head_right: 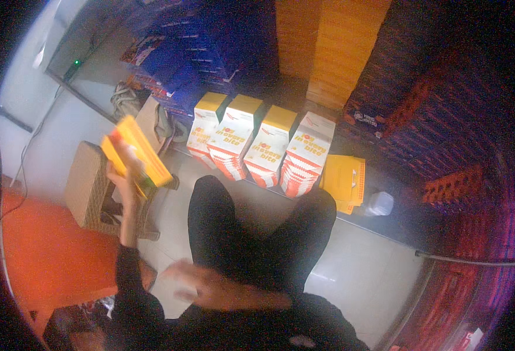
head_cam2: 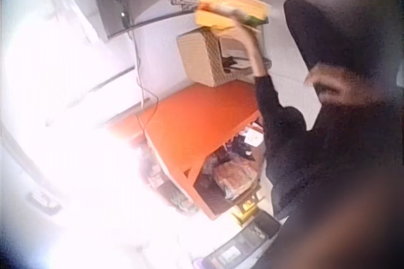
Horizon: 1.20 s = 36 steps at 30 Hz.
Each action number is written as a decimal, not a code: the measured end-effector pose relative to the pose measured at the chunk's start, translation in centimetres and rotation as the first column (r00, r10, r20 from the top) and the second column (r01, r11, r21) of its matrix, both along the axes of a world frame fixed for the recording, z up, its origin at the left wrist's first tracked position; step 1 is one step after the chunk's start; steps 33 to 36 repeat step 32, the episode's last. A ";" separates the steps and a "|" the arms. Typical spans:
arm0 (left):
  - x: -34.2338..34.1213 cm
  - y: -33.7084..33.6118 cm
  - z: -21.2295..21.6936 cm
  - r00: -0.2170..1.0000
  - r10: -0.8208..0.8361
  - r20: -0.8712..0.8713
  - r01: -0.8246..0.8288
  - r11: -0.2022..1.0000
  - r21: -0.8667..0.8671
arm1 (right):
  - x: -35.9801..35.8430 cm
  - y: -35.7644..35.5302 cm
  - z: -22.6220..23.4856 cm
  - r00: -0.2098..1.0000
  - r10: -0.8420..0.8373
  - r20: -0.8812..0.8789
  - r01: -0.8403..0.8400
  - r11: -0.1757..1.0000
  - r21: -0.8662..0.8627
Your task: The person repeatedly picks up flat-packed cardboard boxes, folds them into rectangular containers, and stacks them on a metal table. The person handles each box one at a time, folding the sides and closing the top before placing it in a growing stack.
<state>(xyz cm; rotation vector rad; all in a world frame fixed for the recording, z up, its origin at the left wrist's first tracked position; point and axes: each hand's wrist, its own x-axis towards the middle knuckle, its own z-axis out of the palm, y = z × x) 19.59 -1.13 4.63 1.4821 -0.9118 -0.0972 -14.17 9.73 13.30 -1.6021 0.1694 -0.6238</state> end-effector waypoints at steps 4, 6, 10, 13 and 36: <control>-11.3 3.7 -0.8 0.956 -0.176 0.233 0.091 0.939 0.332 | -2.4 -2.8 -2.2 0.838 -0.513 -0.185 0.470 0.851 -0.233; -16.4 4.5 -0.2 0.931 -0.337 -0.143 0.366 0.871 0.329 | -2.4 -3.2 -3.0 0.660 -0.736 -0.147 0.560 0.613 -0.557; -21.2 5.9 1.4 0.594 -0.581 -0.557 0.712 0.702 0.027 | -3.8 -6.7 -5.2 0.378 -0.904 -0.200 0.722 0.423 -0.547; -20.2 7.6 1.2 0.226 -0.362 -0.904 0.790 0.611 -0.047 | -6.0 -8.3 -7.4 0.296 -0.925 -0.240 0.775 0.379 -0.505; -19.2 3.9 3.1 0.042 -0.579 -0.815 0.971 -0.168 0.169 | -7.6 -9.4 -6.0 0.348 -0.912 -0.216 0.578 0.390 -0.717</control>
